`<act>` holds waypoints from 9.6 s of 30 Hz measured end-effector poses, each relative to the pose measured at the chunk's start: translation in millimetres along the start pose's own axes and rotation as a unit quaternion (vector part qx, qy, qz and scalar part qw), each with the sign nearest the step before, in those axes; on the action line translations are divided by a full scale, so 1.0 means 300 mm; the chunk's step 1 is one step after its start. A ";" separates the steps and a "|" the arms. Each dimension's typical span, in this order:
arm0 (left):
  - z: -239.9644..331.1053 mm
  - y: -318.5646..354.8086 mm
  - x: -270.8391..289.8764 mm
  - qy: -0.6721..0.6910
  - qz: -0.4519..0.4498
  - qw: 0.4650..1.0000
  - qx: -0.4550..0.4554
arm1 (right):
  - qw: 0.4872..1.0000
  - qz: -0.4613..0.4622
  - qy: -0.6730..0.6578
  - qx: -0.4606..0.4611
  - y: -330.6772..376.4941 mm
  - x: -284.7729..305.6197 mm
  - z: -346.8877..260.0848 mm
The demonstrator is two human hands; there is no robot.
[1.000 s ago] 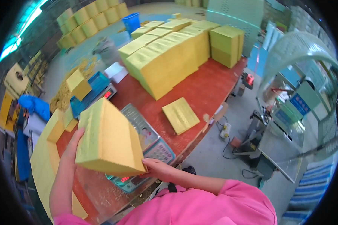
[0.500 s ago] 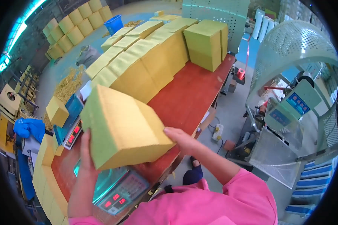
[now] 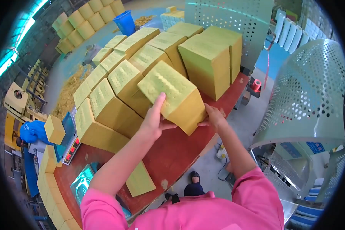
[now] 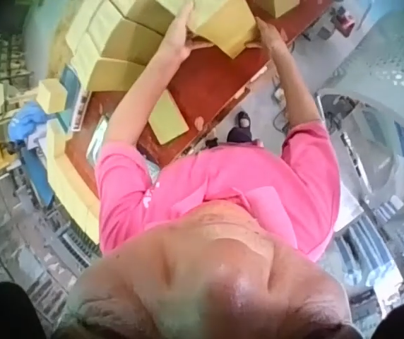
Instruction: Weighing stacks of yellow paper blocks using a digital scale to reach a target count/weight and organizing them on a workbench.
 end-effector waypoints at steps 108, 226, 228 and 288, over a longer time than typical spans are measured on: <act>-0.981 2.293 1.497 -0.571 0.466 0.675 -0.034 | 0.741 -0.497 0.153 -0.425 1.426 -1.749 1.535; -0.903 2.436 1.352 0.125 0.188 0.892 -0.392 | 0.901 -0.393 0.184 -0.027 1.542 -1.808 0.970; -0.727 2.355 1.401 -0.237 0.278 0.835 -0.411 | 0.908 -0.346 0.189 0.143 1.514 -1.831 0.780; -0.485 1.613 1.420 0.195 0.387 0.807 -0.400 | 0.931 -0.289 0.015 0.223 0.735 -1.739 0.652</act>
Point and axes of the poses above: each hand's wrist, its own y-axis away from the middle knuckle, its own x-axis out of the back of the hand, z = x × y, the point moved 1 cm from there along -y, towards the middle knuckle, and after that the axes turned 1 degree about z, right-handed, at the moved point
